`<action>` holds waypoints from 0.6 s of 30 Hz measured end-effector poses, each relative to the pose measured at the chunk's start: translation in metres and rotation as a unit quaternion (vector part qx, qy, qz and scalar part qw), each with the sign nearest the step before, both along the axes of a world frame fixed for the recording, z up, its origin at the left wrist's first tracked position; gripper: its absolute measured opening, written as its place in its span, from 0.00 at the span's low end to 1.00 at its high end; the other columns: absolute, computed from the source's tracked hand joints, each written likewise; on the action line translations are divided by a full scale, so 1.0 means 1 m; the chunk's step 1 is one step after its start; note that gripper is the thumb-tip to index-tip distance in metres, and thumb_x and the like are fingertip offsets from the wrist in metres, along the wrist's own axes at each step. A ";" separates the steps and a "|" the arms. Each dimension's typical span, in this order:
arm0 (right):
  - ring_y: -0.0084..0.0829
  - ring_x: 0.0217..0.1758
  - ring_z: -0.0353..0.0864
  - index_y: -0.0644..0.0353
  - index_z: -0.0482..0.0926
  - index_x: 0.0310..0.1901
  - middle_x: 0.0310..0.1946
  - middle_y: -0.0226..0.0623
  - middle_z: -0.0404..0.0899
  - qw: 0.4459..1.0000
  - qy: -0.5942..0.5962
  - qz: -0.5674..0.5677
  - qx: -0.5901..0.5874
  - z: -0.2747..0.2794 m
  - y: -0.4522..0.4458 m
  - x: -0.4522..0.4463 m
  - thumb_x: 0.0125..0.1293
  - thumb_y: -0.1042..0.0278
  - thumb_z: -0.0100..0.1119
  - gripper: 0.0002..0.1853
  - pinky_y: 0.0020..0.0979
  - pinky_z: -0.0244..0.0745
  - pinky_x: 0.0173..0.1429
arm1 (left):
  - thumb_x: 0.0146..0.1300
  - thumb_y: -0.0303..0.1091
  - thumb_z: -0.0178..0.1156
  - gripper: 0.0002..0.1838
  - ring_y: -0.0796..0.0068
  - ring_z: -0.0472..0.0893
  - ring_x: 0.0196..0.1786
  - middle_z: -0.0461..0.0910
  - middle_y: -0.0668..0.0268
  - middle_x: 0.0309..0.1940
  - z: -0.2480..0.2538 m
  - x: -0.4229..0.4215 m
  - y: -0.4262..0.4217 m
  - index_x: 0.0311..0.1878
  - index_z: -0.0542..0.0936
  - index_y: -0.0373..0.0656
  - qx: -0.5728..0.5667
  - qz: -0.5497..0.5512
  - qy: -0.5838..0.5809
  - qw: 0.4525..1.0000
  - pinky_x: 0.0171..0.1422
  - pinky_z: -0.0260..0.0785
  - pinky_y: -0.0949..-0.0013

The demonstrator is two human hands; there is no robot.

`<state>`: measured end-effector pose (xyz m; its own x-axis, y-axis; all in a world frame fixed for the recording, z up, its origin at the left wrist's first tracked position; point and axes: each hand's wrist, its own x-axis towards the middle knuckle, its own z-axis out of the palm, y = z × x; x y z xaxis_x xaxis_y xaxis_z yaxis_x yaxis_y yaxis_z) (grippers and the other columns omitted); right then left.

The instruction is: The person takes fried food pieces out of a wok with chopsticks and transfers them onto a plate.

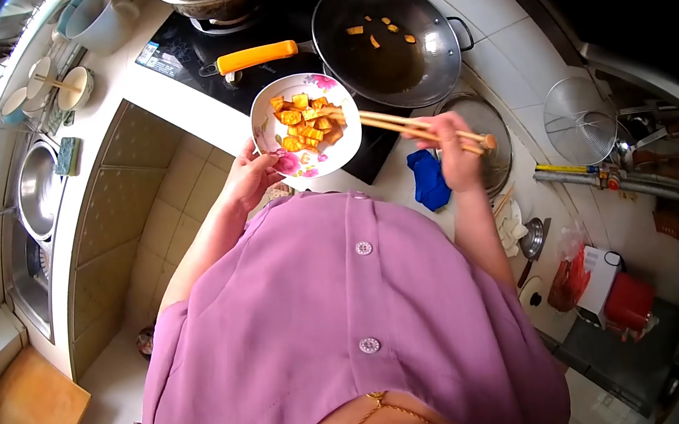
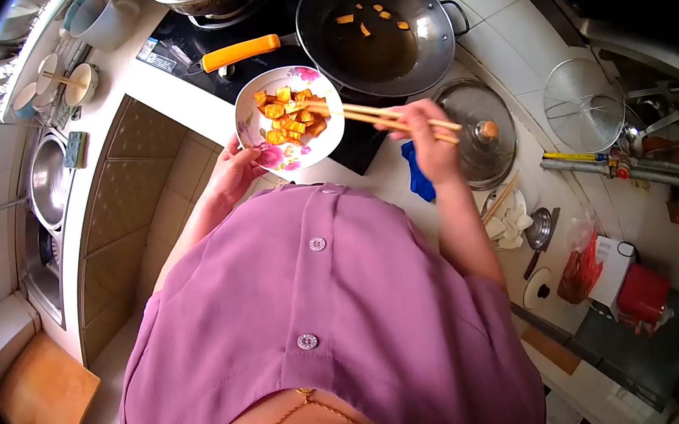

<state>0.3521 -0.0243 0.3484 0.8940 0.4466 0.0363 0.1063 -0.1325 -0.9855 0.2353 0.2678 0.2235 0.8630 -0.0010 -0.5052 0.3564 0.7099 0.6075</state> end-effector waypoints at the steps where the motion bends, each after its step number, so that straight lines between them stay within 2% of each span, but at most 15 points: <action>1: 0.31 0.41 0.84 0.64 0.71 0.38 0.44 0.44 0.80 1.000 0.005 0.021 0.000 -0.004 0.007 -0.004 0.75 0.59 0.41 0.15 0.22 0.76 0.41 | 0.60 0.18 0.50 0.28 0.68 0.81 0.44 0.77 0.56 0.46 0.002 0.000 -0.001 0.65 0.61 0.41 0.008 0.002 0.005 1.000 0.53 0.76 0.61; 4: 0.31 0.41 0.84 0.62 0.71 0.39 0.46 0.45 0.79 0.999 0.012 0.051 0.010 -0.007 0.009 0.001 0.75 0.58 0.41 0.15 0.22 0.77 0.40 | 0.60 0.19 0.51 0.29 0.67 0.82 0.42 0.77 0.56 0.44 -0.002 0.002 -0.001 0.65 0.59 0.42 0.009 0.005 0.005 1.000 0.51 0.77 0.61; 6: 0.32 0.42 0.83 0.61 0.71 0.40 0.46 0.45 0.79 0.997 0.027 -0.007 0.065 -0.007 0.001 0.017 0.75 0.58 0.40 0.15 0.22 0.76 0.41 | 0.60 0.19 0.52 0.30 0.66 0.83 0.41 0.78 0.55 0.43 -0.005 0.002 -0.001 0.66 0.58 0.43 0.002 0.007 0.001 1.000 0.48 0.79 0.61; 8: 0.31 0.43 0.83 0.63 0.71 0.42 0.45 0.42 0.79 0.996 -0.014 -0.052 0.064 -0.012 -0.006 0.045 0.75 0.58 0.40 0.16 0.22 0.76 0.41 | 0.60 0.19 0.52 0.30 0.66 0.82 0.41 0.78 0.55 0.43 -0.005 0.003 -0.001 0.66 0.57 0.43 -0.001 0.015 -0.002 1.000 0.50 0.78 0.60; 12: 0.25 0.42 0.83 0.63 0.77 0.42 0.41 0.34 0.81 0.985 -0.086 -0.116 -0.095 -0.040 -0.010 0.104 0.72 0.59 0.46 0.15 0.21 0.74 0.41 | 0.59 0.18 0.51 0.31 0.63 0.82 0.44 0.75 0.53 0.48 -0.002 0.003 -0.002 0.66 0.57 0.42 0.001 0.022 0.005 1.000 0.51 0.78 0.59; 13: 0.27 0.40 0.84 0.61 0.78 0.42 0.36 0.35 0.83 0.981 -0.097 -0.128 -0.105 -0.050 -0.006 0.115 0.70 0.60 0.49 0.13 0.25 0.75 0.40 | 0.59 0.18 0.51 0.31 0.63 0.82 0.45 0.74 0.52 0.50 -0.004 0.003 -0.001 0.67 0.57 0.42 -0.006 0.019 -0.004 1.000 0.51 0.78 0.59; 14: 0.27 0.40 0.84 0.61 0.78 0.42 0.36 0.35 0.83 0.982 -0.097 -0.127 -0.105 -0.058 -0.003 0.125 0.70 0.60 0.49 0.13 0.25 0.75 0.40 | 0.59 0.18 0.51 0.31 0.63 0.82 0.45 0.74 0.52 0.50 -0.005 0.003 -0.002 0.67 0.57 0.42 -0.006 0.021 -0.004 1.000 0.51 0.78 0.59; 16: 0.33 0.38 0.85 0.57 0.78 0.43 0.32 0.39 0.83 0.957 -0.190 -0.102 -0.193 -0.063 0.006 0.137 0.69 0.59 0.51 0.12 0.30 0.76 0.39 | 0.59 0.19 0.51 0.31 0.63 0.82 0.45 0.75 0.53 0.49 0.001 0.002 -0.003 0.66 0.57 0.41 -0.001 0.035 0.005 0.999 0.51 0.78 0.59; 17: 0.38 0.37 0.84 0.55 0.78 0.42 0.29 0.41 0.82 0.946 -0.224 -0.106 -0.211 -0.065 0.010 0.139 0.67 0.59 0.52 0.10 0.34 0.76 0.40 | 0.59 0.19 0.51 0.31 0.63 0.82 0.45 0.75 0.53 0.49 0.002 0.003 -0.003 0.66 0.57 0.41 -0.001 0.036 0.005 0.999 0.51 0.78 0.59; 18: 0.38 0.37 0.84 0.55 0.78 0.42 0.29 0.41 0.82 0.946 -0.224 -0.105 -0.211 -0.069 0.010 0.144 0.67 0.59 0.52 0.10 0.34 0.76 0.40 | 0.59 0.19 0.51 0.30 0.64 0.82 0.44 0.75 0.54 0.48 0.003 0.003 -0.003 0.66 0.58 0.42 0.004 0.037 0.010 0.999 0.51 0.78 0.59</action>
